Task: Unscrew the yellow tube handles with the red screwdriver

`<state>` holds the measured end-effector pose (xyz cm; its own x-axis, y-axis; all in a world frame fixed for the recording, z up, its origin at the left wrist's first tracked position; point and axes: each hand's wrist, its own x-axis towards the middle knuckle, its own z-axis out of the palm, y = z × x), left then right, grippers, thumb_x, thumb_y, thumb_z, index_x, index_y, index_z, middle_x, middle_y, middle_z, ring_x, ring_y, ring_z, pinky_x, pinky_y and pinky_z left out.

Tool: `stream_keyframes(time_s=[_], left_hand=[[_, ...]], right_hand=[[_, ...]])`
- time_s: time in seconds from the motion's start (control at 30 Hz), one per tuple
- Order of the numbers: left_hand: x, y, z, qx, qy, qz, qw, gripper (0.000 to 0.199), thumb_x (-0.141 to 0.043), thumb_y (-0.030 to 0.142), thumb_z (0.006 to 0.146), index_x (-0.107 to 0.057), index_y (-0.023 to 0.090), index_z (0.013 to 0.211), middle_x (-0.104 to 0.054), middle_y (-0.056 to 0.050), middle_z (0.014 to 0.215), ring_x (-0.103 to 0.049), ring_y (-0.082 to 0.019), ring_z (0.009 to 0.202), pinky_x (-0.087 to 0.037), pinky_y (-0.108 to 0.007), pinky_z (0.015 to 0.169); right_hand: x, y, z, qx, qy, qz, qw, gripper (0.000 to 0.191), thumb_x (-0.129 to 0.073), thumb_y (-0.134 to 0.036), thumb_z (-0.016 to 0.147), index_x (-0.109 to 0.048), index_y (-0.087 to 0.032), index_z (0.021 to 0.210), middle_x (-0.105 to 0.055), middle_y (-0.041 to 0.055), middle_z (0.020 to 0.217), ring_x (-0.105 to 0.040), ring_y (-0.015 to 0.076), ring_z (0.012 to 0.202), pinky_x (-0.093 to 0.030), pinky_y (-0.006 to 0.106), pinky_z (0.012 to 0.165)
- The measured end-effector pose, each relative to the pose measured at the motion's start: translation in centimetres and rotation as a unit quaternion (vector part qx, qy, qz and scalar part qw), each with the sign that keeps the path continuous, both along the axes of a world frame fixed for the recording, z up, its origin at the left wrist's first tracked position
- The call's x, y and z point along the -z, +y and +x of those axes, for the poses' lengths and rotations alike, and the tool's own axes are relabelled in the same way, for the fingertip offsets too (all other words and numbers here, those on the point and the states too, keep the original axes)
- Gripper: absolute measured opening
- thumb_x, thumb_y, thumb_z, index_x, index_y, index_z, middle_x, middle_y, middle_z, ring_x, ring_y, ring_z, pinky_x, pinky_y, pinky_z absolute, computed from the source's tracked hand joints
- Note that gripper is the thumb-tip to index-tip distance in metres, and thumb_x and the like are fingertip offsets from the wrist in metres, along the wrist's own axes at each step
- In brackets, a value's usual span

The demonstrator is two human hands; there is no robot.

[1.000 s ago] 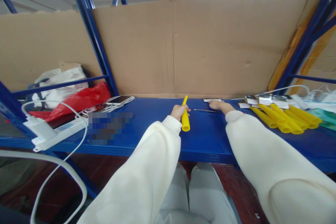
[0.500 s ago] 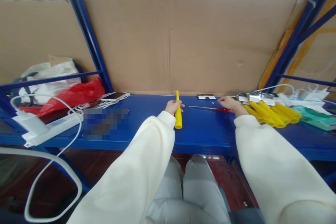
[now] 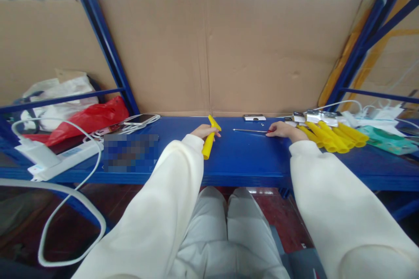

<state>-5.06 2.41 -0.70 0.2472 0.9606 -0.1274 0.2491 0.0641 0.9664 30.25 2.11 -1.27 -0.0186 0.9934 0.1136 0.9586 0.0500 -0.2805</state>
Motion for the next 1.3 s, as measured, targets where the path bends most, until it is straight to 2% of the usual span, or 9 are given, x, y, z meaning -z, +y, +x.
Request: stream_keyframes(time_s=[0.27,0.63,0.77,1.07,1.3], left_hand=[[0.3,0.3,0.1,-0.006,0.027,0.014,1.000,0.010,-0.064,0.006,0.080,-0.071,0.011,0.073,-0.072,-0.002,0.064,-0.052,-0.007,0.041,-0.044,-0.019,0.046],[0.6,0.9,0.0,-0.005,0.040,0.016,0.999,0.006,-0.069,0.010,0.077,-0.075,0.010,0.078,-0.077,-0.005,0.072,-0.055,-0.008,0.044,-0.046,-0.020,0.048],[0.5,0.8,0.0,-0.001,0.035,0.020,0.999,0.008,-0.067,0.010,0.079,-0.075,0.010,0.080,-0.078,-0.006,0.074,-0.056,-0.008,0.045,-0.047,-0.020,0.049],[0.5,0.8,0.0,0.007,0.037,0.021,0.999,0.012,-0.069,0.012,0.078,-0.076,0.010,0.088,-0.077,-0.005,0.072,-0.056,-0.009,0.045,-0.048,-0.021,0.050],[0.5,0.6,0.2,0.011,0.036,0.033,0.999,0.009,-0.067,0.010,0.079,-0.076,0.010,0.079,-0.076,-0.005,0.070,-0.054,-0.009,0.045,-0.047,-0.021,0.049]], right_hand=[[0.9,0.7,-0.9,-0.005,-0.037,0.061,0.997,0.008,-0.074,-0.028,0.080,-0.071,-0.021,0.082,-0.075,0.0055,0.082,-0.067,0.0190,0.072,-0.051,0.028,0.066],[2.1,1.5,-2.2,-0.107,0.012,0.162,0.981,0.018,-0.069,-0.041,0.086,-0.070,-0.024,0.093,-0.075,0.0042,0.084,-0.068,0.0211,0.080,-0.053,0.032,0.075],[2.4,1.7,-2.3,-0.122,0.008,0.163,0.979,0.023,-0.070,-0.045,0.085,-0.071,-0.025,0.095,-0.075,0.0042,0.084,-0.068,0.0218,0.081,-0.053,0.034,0.078],[2.2,1.4,-2.7,-0.102,-0.011,0.165,0.981,0.023,-0.070,-0.045,0.085,-0.071,-0.026,0.099,-0.076,0.0047,0.089,-0.069,0.0232,0.084,-0.052,0.037,0.083],[1.4,0.5,-3.5,-0.080,-0.014,0.141,0.987,0.015,-0.067,-0.036,0.087,-0.069,-0.024,0.096,-0.076,0.0070,0.094,-0.069,0.0237,0.084,-0.052,0.037,0.082]])
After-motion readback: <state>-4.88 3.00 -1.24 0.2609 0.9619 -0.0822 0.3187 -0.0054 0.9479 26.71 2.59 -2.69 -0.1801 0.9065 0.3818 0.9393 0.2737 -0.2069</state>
